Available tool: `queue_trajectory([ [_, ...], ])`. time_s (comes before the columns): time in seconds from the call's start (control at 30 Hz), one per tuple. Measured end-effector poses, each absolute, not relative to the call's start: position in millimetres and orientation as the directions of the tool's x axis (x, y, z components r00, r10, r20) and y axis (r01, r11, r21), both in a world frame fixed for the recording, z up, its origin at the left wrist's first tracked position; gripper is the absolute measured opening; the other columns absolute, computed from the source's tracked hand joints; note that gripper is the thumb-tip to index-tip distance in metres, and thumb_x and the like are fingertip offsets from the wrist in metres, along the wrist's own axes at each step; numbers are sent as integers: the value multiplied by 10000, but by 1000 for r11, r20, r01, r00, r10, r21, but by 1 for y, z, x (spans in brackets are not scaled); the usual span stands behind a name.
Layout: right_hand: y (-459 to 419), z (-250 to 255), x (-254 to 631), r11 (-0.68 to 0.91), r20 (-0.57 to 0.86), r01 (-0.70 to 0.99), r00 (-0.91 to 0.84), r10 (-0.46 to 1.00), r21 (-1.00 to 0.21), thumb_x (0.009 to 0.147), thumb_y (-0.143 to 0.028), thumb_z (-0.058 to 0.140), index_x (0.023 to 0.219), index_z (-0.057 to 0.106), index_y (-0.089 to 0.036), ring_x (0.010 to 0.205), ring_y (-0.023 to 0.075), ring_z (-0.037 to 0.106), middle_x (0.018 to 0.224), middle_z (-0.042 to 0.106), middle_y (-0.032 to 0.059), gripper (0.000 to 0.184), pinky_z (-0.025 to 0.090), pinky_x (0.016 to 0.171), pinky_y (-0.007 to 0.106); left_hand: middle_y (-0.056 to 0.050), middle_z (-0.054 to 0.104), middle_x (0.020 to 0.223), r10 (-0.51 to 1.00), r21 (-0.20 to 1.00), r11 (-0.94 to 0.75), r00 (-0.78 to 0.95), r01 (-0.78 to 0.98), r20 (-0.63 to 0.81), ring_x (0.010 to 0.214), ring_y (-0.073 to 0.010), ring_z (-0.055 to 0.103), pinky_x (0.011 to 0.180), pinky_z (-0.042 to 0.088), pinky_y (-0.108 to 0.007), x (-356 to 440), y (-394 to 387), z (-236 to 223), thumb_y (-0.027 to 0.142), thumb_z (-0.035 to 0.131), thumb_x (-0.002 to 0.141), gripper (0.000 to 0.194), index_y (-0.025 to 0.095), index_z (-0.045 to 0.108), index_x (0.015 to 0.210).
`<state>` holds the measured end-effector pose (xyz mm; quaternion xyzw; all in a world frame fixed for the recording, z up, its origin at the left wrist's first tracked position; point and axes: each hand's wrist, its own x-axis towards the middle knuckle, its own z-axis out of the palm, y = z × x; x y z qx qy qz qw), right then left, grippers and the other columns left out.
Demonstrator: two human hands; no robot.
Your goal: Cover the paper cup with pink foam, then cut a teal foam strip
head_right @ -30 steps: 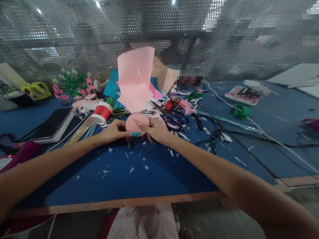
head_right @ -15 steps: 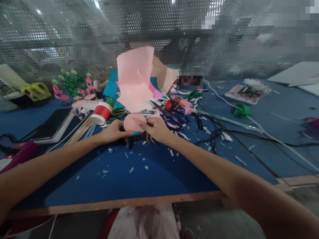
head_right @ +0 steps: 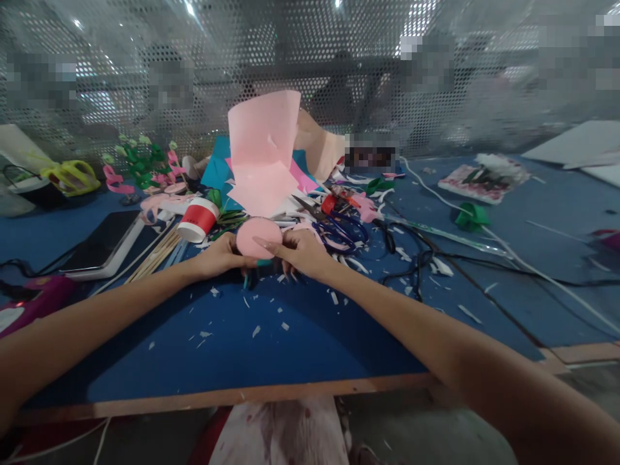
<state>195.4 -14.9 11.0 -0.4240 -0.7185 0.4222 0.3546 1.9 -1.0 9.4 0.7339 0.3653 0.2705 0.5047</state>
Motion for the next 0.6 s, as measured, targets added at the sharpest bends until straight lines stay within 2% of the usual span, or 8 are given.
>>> queue_trajectory([
  [0.13,-19,17,194,267,156,259,-382,911,-928,619,-536,653,487,526,-162,263,75,430,321,477,-40,417,325,295,183,-14,591,437,811,939,-234,583,253,45,372,-62,485,398,380,-168,2,-2,10,289,713,622,214,87,641,609],
  [0.27,-21,20,193,234,150,204,-358,922,-951,590,-532,675,499,535,-161,261,76,434,332,484,-48,407,319,279,182,-22,626,486,817,962,-187,575,200,40,431,-92,554,451,437,-186,5,-6,13,314,732,599,242,95,633,627],
  [0.4,-19,18,192,216,144,201,-322,936,-956,582,-527,685,461,521,-162,262,73,436,334,488,-42,418,311,272,179,-33,645,537,818,978,-147,573,150,35,452,-107,585,453,440,-192,6,-7,15,419,716,605,336,97,623,624],
  [0.5,-17,16,192,219,153,179,-323,934,-959,607,-535,671,452,529,-162,256,74,432,330,496,-31,428,317,271,182,-33,654,586,831,994,-101,553,41,62,482,-122,610,460,450,-202,5,-4,14,538,671,607,437,110,613,675],
  [0.6,-16,15,192,190,143,149,-279,950,-971,607,-543,675,438,533,-157,247,78,433,314,491,-16,445,307,261,179,8,612,548,877,992,-74,467,-98,112,508,-131,620,474,468,-208,5,-2,13,563,670,593,447,137,570,680],
])
